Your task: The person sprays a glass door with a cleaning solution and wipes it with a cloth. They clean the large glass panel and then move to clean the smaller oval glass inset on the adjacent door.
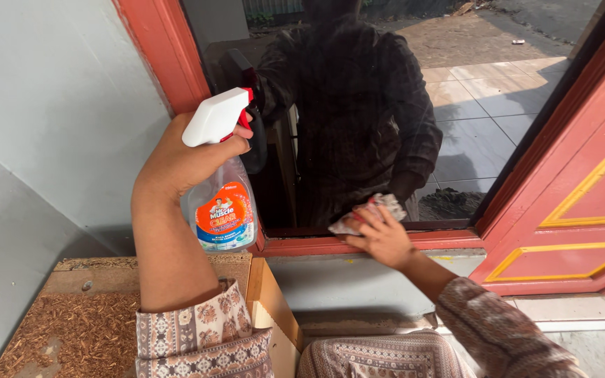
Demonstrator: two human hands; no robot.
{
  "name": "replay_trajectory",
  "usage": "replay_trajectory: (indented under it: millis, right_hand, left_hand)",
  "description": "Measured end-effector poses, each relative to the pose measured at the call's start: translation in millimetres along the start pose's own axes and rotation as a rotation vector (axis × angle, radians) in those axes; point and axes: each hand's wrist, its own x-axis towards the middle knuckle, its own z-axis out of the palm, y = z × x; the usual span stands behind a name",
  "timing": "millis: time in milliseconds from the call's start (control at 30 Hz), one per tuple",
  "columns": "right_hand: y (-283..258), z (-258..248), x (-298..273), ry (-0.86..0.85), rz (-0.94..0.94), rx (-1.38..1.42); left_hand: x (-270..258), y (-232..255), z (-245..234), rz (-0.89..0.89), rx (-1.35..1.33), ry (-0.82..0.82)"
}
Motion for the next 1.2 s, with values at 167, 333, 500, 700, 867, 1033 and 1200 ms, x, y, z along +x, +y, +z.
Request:
replay_trajectory:
  millis: [167, 333, 500, 700, 867, 1033, 1200]
  right_hand:
    - [31.4, -0.4, -55.8, -0.088, 0.101, -0.121]
    - [46.5, 2.3, -102.0, 0.036, 0.304, -0.063]
    - [29.5, 20.5, -87.5, 0.132, 0.464, -0.028]
    - [-6.5, 21.6, -27.5, -0.05, 0.397, 0.069]
    - [-41.8, 27.3, 28.7, -0.083, 0.349, 0.113]
    - [-68.0, 36.0, 75.0, 0.118, 0.348, -0.126]
    - [-65.5, 16.6, 120.9, 0.332, 0.38, -0.092]
  left_hand:
    - [-1.3, 0.9, 0.7, -0.019, -0.004, 0.006]
    - [-0.1, -4.2, 1.3, 0.002, -0.042, 0.001]
    - [5.2, -9.1, 0.9, -0.006, -0.04, -0.004]
    - [7.6, -12.2, 0.2, 0.009, -0.074, -0.021]
    - [8.5, -16.3, -1.1, 0.02, -0.106, -0.031]
    - [9.0, -17.6, -2.6, 0.012, -0.147, -0.041]
    - [10.3, -13.7, -2.5, -0.031, -0.099, -0.026]
